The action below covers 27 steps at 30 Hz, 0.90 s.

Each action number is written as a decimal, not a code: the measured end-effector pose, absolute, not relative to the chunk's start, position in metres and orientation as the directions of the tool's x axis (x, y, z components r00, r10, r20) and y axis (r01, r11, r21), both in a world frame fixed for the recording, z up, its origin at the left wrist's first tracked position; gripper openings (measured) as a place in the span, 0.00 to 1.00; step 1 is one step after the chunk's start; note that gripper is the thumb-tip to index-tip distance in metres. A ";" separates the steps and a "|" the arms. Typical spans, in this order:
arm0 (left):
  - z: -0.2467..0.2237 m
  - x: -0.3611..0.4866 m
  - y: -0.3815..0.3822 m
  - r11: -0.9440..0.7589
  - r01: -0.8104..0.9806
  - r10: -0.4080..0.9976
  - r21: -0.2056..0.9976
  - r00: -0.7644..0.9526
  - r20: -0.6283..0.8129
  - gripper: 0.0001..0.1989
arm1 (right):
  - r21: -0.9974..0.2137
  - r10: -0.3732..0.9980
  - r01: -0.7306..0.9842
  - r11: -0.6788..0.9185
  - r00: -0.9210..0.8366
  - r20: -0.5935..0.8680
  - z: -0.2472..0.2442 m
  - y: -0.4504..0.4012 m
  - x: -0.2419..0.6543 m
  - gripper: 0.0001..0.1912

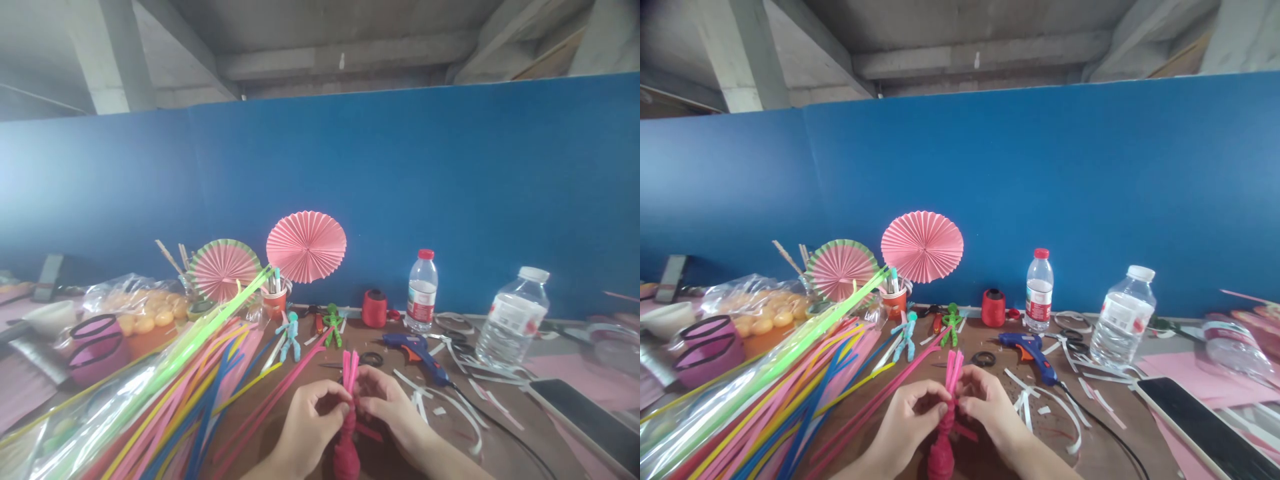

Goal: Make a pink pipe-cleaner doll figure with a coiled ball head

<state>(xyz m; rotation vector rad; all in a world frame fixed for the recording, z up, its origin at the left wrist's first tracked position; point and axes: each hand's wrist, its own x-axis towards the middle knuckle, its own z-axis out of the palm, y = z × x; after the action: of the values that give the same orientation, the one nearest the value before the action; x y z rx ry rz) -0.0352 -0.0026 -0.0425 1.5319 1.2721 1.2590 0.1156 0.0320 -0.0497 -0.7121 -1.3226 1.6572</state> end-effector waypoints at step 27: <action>-0.046 -0.035 0.002 -0.171 0.215 0.984 0.961 -0.019 0.179 0.08 | -0.968 0.924 -0.246 -0.052 -0.381 0.047 -0.069 0.044 0.116 0.10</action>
<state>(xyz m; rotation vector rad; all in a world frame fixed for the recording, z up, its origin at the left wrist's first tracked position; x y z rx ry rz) -0.0353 0.0020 -0.0458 1.4842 1.3073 1.2602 0.1156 0.0436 -0.0686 -0.8050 -1.2851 1.6012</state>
